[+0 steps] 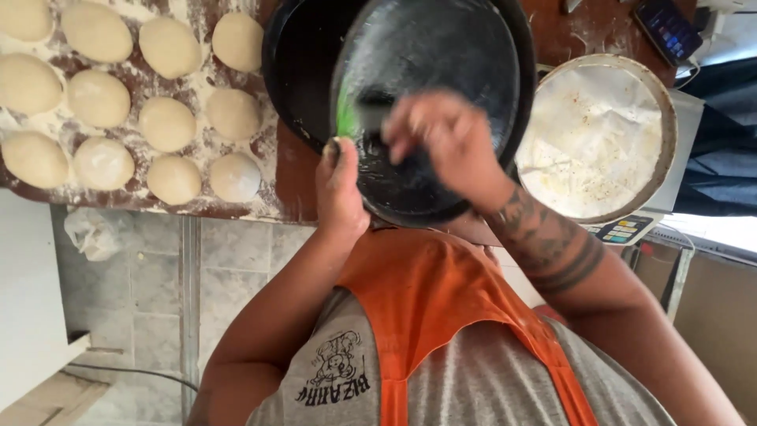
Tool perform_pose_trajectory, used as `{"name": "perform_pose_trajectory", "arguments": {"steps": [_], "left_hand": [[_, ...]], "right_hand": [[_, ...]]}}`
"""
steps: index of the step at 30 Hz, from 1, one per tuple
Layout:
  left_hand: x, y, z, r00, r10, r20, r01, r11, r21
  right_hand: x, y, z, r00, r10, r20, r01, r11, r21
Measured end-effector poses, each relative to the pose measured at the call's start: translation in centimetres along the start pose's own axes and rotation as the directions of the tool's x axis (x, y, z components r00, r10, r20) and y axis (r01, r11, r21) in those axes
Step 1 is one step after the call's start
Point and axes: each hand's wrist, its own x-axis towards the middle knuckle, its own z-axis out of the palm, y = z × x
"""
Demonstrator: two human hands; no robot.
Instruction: A person uses a silicone brush to apply oil to the surface of several circular pizza trays on a bakery workbench.
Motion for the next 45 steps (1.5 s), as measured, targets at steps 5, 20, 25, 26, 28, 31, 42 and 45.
{"name": "perform_pose_trajectory", "arguments": {"steps": [5,20,25,26,28,31,42,45], "left_hand": [[-0.2,3.4,-0.9,0.995,0.098,0.001,-0.098,0.995,0.030],[-1.8,1.7,1.1,0.994,0.045,0.103,-0.056,0.993,0.105],[-1.6,2.3,-0.8,0.991,0.112,0.074,-0.124,0.973,0.193],[-1.5,2.6,-1.1,0.987,0.149,0.067,-0.158,0.974,0.162],[-1.6,2.7,-1.1,0.984,0.160,0.073,-0.163,0.986,0.034],[-1.3,2.5,-0.4,0.974,0.227,-0.008,-0.227,0.974,0.001],[-1.1,0.4,1.1,0.956,0.251,-0.152,-0.241,0.967,0.079],[-1.7,2.3,0.6,0.943,0.263,-0.204,-0.276,0.960,-0.036]], "right_hand": [[-5.8,4.1,-5.0,0.854,0.321,0.410,-0.170,0.916,-0.363],[1.2,3.6,-4.2,0.709,-0.507,0.489,0.687,0.343,-0.640],[2.0,8.1,-11.0,0.837,-0.407,0.367,0.489,0.252,-0.835],[2.5,9.1,-12.9,0.866,-0.415,0.278,0.313,0.017,-0.950],[-1.4,10.3,-13.5,0.928,-0.240,0.285,0.289,-0.017,-0.957],[-6.7,10.9,-11.5,0.960,0.067,0.272,0.209,0.476,-0.854],[-6.3,2.9,-1.7,0.972,0.226,0.070,-0.233,0.860,0.453],[-8.0,4.2,-7.6,0.870,0.386,0.308,-0.460,0.860,0.222]]}}
